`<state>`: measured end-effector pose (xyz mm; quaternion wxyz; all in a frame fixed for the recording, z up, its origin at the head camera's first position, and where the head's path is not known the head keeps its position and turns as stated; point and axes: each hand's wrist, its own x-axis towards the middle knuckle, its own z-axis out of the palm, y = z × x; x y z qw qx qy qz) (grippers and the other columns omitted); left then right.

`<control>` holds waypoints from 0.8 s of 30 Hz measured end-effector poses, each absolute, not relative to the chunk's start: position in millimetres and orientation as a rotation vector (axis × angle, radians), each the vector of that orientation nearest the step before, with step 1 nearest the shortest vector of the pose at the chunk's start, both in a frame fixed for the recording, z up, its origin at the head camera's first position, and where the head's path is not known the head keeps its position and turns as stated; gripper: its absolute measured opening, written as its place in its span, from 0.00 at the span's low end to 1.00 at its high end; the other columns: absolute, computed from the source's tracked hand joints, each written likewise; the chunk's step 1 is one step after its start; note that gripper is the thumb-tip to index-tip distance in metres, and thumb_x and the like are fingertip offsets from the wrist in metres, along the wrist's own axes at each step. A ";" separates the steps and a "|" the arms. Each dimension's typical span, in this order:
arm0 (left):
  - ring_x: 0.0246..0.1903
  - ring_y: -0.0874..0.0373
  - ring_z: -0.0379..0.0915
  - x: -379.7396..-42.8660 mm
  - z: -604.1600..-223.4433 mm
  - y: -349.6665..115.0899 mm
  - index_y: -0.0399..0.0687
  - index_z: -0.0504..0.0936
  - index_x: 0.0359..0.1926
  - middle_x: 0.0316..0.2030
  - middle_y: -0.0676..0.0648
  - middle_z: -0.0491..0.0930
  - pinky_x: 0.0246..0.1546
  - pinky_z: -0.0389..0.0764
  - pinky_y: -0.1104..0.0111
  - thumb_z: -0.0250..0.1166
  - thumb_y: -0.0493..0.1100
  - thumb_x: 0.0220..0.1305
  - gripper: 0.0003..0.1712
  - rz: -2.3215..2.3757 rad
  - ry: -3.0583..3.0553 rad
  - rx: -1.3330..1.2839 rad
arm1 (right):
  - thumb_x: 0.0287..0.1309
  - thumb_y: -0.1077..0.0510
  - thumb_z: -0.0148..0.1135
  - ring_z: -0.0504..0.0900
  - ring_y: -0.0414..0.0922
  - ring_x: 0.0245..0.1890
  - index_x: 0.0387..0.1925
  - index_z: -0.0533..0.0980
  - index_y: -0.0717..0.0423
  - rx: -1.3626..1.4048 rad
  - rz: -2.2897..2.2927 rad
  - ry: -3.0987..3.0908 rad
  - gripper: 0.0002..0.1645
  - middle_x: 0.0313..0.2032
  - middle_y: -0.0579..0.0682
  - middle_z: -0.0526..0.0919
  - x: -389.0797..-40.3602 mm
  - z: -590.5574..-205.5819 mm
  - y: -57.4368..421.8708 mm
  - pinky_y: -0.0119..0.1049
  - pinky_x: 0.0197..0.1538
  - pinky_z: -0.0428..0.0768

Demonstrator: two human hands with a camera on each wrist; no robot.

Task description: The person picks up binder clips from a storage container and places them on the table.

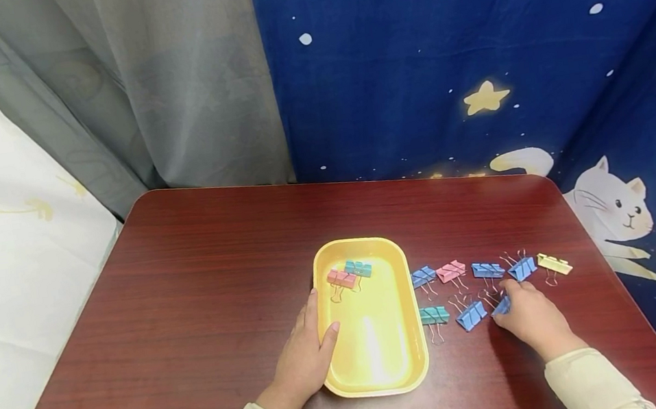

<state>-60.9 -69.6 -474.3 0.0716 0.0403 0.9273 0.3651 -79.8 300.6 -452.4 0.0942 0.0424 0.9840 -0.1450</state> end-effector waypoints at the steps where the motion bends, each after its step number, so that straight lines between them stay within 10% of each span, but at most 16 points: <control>1: 0.68 0.40 0.56 -61.0 -474.3 -69.6 0.45 0.45 0.76 0.70 0.33 0.58 0.63 0.63 0.45 0.51 0.55 0.73 0.41 1.100 2.788 0.123 | 0.44 0.59 0.71 0.76 0.68 0.42 0.54 0.68 0.74 0.125 -0.430 2.918 0.37 0.42 0.72 0.74 -79.8 -452.3 300.6 0.65 0.49 0.74; 24: 0.68 0.39 0.57 -60.8 -473.6 -69.5 0.45 0.45 0.76 0.69 0.33 0.59 0.63 0.63 0.44 0.51 0.54 0.73 0.40 1.104 2.794 0.124 | 0.47 0.53 0.71 0.73 0.71 0.49 0.58 0.66 0.75 0.124 -0.460 2.954 0.42 0.49 0.76 0.71 -78.6 -448.8 300.1 0.66 0.52 0.71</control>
